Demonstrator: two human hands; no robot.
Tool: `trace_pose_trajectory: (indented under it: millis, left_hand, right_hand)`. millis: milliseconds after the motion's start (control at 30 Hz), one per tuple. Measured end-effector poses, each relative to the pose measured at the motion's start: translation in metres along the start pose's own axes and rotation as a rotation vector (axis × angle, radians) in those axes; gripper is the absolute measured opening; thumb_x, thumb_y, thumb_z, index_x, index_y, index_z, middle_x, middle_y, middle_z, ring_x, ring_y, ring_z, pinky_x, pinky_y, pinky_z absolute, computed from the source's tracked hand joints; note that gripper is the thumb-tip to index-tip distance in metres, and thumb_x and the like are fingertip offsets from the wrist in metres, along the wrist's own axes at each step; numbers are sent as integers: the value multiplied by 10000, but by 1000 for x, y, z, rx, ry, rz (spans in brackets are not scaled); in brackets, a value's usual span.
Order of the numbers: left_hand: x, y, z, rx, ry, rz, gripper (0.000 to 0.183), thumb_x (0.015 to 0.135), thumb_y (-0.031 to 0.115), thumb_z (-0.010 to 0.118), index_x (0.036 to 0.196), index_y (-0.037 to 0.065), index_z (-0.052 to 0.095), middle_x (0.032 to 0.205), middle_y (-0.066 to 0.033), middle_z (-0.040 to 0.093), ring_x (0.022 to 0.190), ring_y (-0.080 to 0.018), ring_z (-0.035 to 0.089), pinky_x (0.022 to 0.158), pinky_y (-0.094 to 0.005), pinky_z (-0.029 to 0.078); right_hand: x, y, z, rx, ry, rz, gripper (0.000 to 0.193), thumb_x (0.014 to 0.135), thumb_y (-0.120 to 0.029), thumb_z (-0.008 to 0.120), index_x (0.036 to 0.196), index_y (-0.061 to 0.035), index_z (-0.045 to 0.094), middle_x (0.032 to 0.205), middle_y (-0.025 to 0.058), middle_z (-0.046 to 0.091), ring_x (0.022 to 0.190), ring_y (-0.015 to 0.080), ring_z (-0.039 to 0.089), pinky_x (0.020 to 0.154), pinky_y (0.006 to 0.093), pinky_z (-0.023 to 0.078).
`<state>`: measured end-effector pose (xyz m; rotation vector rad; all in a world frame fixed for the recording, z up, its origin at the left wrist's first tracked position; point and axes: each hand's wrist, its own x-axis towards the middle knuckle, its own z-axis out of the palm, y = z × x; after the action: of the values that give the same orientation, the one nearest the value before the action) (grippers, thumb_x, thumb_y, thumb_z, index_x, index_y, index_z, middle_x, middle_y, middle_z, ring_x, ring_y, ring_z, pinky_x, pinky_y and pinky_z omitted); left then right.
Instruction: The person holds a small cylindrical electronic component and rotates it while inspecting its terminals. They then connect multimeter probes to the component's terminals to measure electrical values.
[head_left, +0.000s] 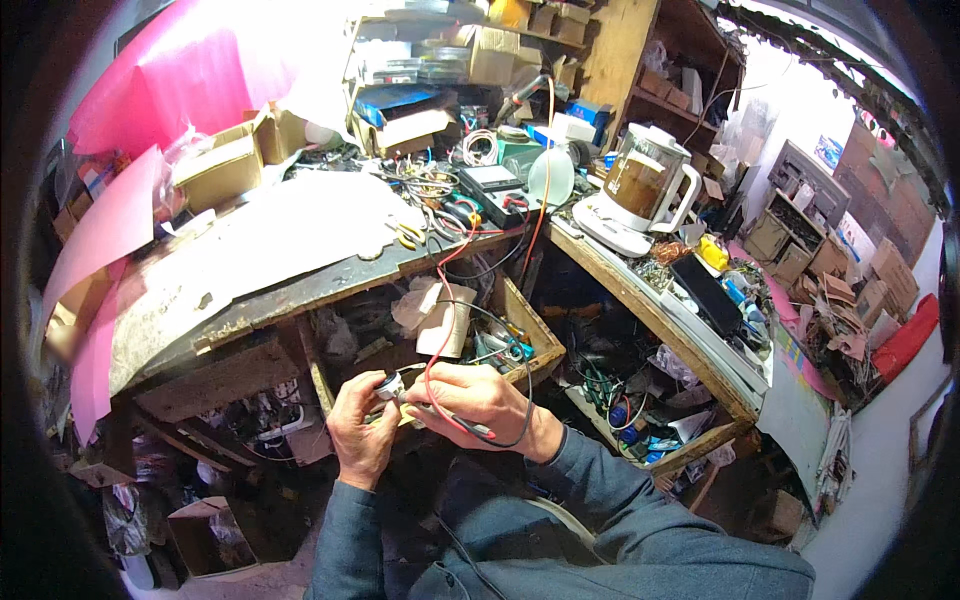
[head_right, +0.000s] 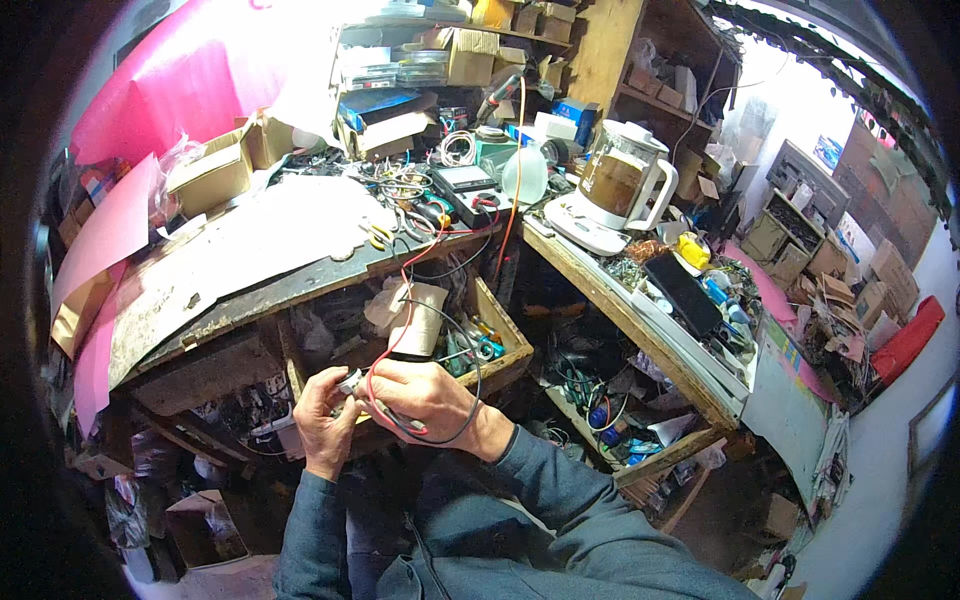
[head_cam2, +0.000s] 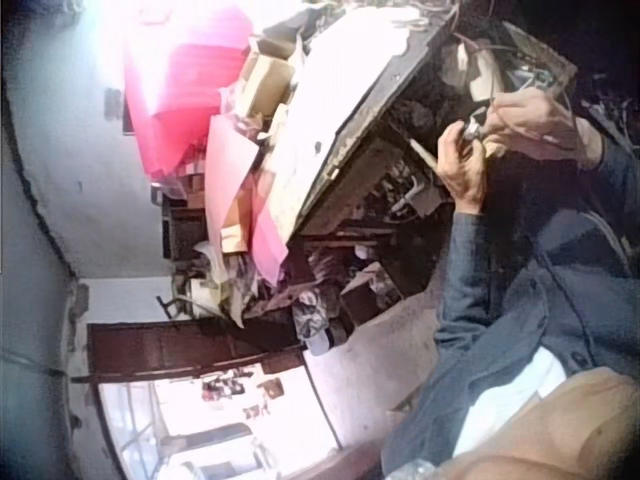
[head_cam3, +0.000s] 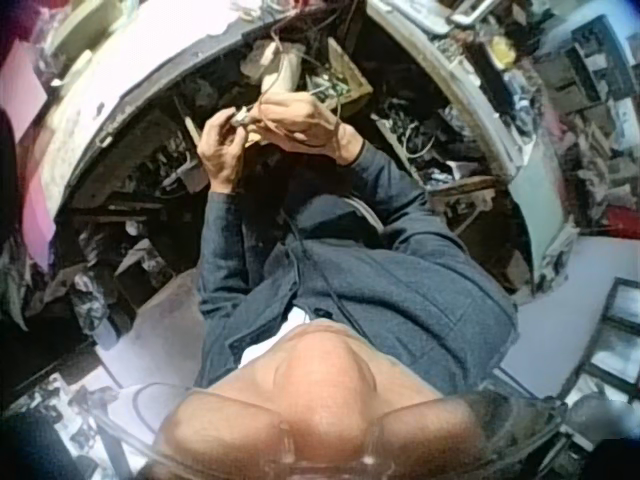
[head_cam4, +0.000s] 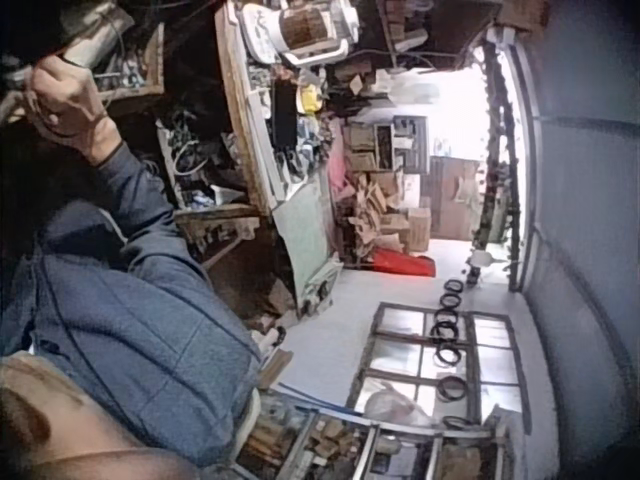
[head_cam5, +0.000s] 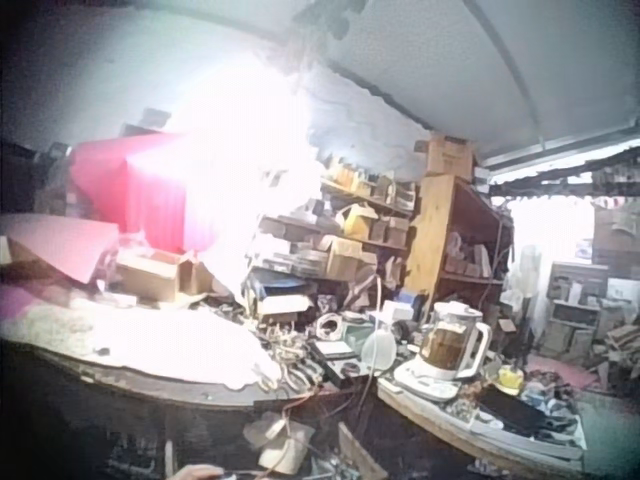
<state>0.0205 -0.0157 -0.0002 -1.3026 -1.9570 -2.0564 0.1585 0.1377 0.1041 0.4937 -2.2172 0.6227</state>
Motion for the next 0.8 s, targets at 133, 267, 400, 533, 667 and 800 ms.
trace_pose_trajectory:
  millis: [133,267,400,533,667,800]
  left_hand:
    - [1,0,1,-33,34,23,364,868,-80,764,1220,-4,708,1267,-129,698,1114,-211,734,940,-327,634]
    - [2,1,1,-45,37,7,358,868,-77,766,1214,-4,711,1258,-128,703,1107,-211,736,938,-327,633]
    - [2,2,0,-29,41,15,350,871,-74,763,1210,-3,713,1242,-125,706,1090,-209,739,925,-326,634]
    - [3,2,1,-32,36,-8,342,873,-71,758,1205,-1,713,1230,-124,707,1081,-205,739,913,-323,636]
    - [1,1,1,-19,38,-4,333,871,-71,757,1194,-2,715,1225,-127,708,1083,-206,739,912,-322,636]
    - [1,-1,-1,-25,15,-4,329,895,-45,770,1217,-2,712,1236,-99,692,1101,-179,713,927,-306,618]
  right_hand:
    - [2,-2,0,14,10,-7,207,872,-22,845,1044,23,738,936,159,726,762,303,734,642,375,598]
    - [2,-1,0,17,1,7,221,868,-21,845,1055,20,735,948,156,724,780,306,736,658,379,599]
    - [0,3,3,23,3,-3,237,862,-16,846,1065,18,729,951,154,719,796,308,736,671,384,598]
    - [2,0,0,-1,-8,-1,235,866,-12,842,1065,19,721,936,149,711,790,306,731,670,386,596]
    - [0,2,5,10,5,-10,218,872,-10,840,1046,17,712,930,146,708,779,298,728,658,381,594]
    - [3,0,2,12,-2,-1,212,876,-21,840,1046,18,719,930,147,710,778,301,728,655,379,592]
